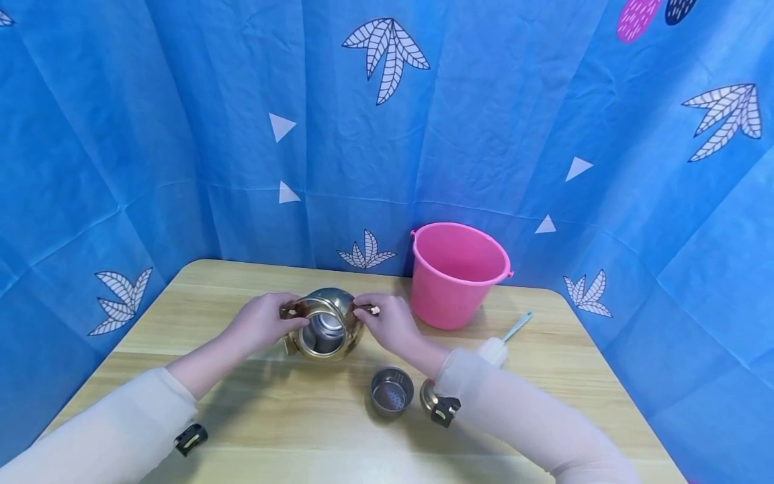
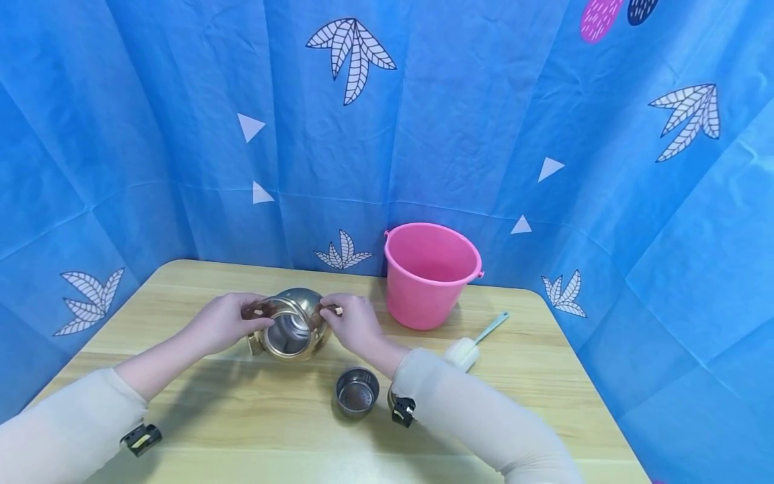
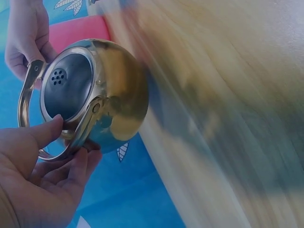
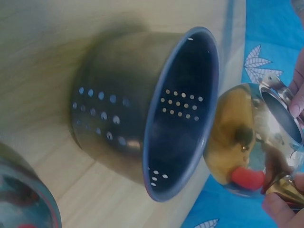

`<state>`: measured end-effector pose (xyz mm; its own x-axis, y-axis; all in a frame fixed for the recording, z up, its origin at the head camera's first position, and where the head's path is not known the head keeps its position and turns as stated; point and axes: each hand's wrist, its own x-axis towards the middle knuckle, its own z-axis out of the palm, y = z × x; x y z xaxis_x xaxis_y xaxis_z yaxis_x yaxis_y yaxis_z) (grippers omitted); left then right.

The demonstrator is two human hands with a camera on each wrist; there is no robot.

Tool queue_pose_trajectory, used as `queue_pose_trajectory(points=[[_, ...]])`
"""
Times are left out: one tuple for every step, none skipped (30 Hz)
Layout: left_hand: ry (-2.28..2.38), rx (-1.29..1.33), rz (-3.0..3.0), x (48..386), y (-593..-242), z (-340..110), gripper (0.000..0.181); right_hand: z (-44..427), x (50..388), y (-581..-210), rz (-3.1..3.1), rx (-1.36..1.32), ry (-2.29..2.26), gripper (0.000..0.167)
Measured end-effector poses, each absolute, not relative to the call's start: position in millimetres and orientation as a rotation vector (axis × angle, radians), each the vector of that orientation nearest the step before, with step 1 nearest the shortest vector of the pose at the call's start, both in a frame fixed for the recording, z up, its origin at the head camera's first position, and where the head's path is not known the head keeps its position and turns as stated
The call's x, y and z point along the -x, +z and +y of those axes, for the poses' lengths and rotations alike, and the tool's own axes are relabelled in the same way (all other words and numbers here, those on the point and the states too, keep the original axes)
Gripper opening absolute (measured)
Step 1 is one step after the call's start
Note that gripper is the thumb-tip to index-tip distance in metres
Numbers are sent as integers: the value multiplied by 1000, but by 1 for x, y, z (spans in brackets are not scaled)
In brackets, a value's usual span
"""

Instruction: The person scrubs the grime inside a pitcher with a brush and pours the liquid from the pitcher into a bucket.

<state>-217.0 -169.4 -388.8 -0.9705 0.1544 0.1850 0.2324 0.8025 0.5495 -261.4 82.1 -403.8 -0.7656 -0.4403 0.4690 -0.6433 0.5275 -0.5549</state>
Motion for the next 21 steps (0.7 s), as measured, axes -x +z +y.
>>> queue_pose_trajectory(points=[[-898, 311, -2860, 217, -390, -170, 42, 81, 261, -405, -2501, -907, 1074, 18], [-900, 316, -2861, 217, -390, -171, 41, 81, 261, -406, -2503, -905, 1073, 18], [-906, 322, -2860, 217, -391, -172, 40, 80, 261, -407, -2504, -905, 1078, 18], [-911, 327, -2859, 218, -391, -173, 39, 80, 261, -408, -2499, -909, 1079, 17], [-915, 334, -2858, 218, -392, -174, 37, 79, 261, -408, -2495, -913, 1086, 17], [-918, 341, -2854, 218, -392, -174, 34, 78, 261, -409, -2494, -913, 1092, 17], [-922, 345, -2852, 218, -392, -175, 30, 78, 261, -410, -2492, -915, 1095, 17], [-925, 350, -2852, 218, -392, -175, 27, 77, 261, -410, -2493, -914, 1098, 18], [-926, 351, -2854, 218, -392, -176, 24, 77, 261, -411, -2494, -913, 1102, 17], [-929, 352, -2857, 218, -391, -176, 22, 76, 261, -411, -2496, -912, 1102, 17], [-929, 351, -2861, 217, -391, -176, 20, 76, 261, -412, -2504, -905, 1104, 17], [-930, 349, -2865, 217, -390, -176, 19, 75, 261, -412, -2511, -900, 1104, 17], [-930, 344, -2872, 216, -390, -176, 18, 75, 261, -412, -2516, -895, 1107, 17], [-932, 341, -2877, 216, -390, -176, 19, 74, 261, -413, -2521, -891, 1110, 17], [-935, 338, -2883, 215, -389, -176, 19, 74, 261, -413, -2524, -891, 1112, 17], [-938, 338, -2887, 215, -389, -176, 20, 73, 261, -413, -2524, -891, 1112, 17], [-941, 336, -2890, 214, -388, -176, 20, 73, 261, -413, -2527, -889, 1114, 17], [-942, 338, -2891, 214, -388, -177, 21, 73, 261, -413, -2523, -893, 1111, 16], [-947, 338, -2892, 214, -388, -177, 21, 72, 261, -413, -2522, -895, 1113, 16], [-950, 340, -2891, 213, -388, -177, 22, 72, 262, -413, -2522, -897, 1116, 16], [-952, 339, -2891, 213, -388, -178, 23, 71, 262, -413, -2521, -899, 1119, 16]])
